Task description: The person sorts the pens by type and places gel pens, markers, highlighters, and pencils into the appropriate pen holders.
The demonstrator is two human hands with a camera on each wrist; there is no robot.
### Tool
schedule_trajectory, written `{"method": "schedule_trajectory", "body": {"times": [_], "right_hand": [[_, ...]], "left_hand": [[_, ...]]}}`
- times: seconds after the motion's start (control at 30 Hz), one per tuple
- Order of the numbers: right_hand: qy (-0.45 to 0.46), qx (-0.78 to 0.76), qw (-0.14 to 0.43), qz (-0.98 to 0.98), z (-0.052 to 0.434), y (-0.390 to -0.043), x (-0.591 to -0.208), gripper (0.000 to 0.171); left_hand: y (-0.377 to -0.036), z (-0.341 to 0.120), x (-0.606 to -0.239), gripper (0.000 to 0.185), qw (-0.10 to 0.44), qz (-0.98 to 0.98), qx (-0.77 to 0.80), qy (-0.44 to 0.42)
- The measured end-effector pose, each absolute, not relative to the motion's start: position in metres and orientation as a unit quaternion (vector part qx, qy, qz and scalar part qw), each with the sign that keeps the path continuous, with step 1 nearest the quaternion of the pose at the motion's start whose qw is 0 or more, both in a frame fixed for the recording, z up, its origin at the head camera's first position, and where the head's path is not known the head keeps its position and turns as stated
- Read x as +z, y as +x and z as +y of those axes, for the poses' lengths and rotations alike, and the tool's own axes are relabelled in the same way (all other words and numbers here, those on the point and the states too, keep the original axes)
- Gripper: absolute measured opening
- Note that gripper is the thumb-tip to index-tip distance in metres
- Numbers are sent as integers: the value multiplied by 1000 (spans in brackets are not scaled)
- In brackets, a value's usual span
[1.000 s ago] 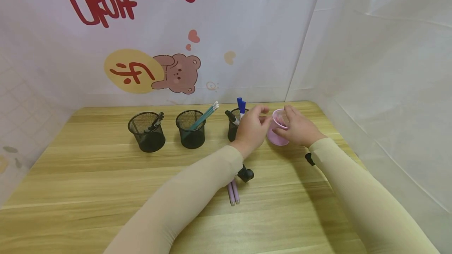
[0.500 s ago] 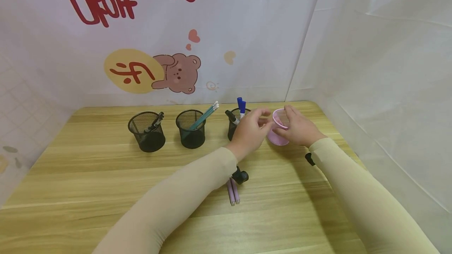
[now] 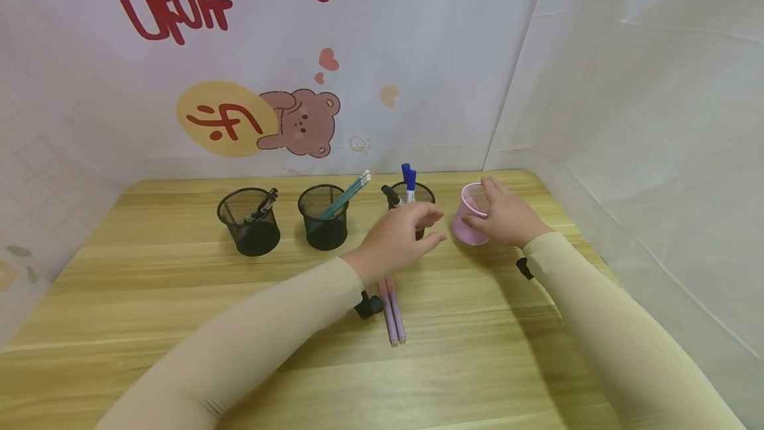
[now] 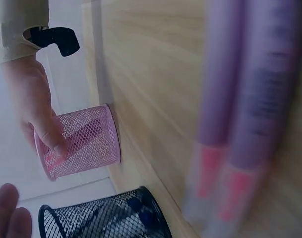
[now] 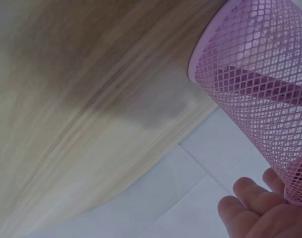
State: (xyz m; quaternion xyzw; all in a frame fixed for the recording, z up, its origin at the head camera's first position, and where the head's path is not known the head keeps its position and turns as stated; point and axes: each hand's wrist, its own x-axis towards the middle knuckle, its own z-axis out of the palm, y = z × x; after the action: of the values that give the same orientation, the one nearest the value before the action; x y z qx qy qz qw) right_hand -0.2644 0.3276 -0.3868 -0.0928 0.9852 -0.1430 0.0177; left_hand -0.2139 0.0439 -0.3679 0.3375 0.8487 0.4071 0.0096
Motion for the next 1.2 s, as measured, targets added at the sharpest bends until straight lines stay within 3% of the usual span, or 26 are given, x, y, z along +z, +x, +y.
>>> {"method": "schedule_trajectory", "body": {"times": [0.6, 1.2], "right_hand": [[-96, -139, 9, 986, 328, -267, -386, 104], [-94, -143, 12, 985, 327, -264, -386, 105]], "left_hand": [[-197, -17, -393, 53, 80, 928, 234, 279], [-187, -25, -405, 68, 145, 946, 156, 247]]}}
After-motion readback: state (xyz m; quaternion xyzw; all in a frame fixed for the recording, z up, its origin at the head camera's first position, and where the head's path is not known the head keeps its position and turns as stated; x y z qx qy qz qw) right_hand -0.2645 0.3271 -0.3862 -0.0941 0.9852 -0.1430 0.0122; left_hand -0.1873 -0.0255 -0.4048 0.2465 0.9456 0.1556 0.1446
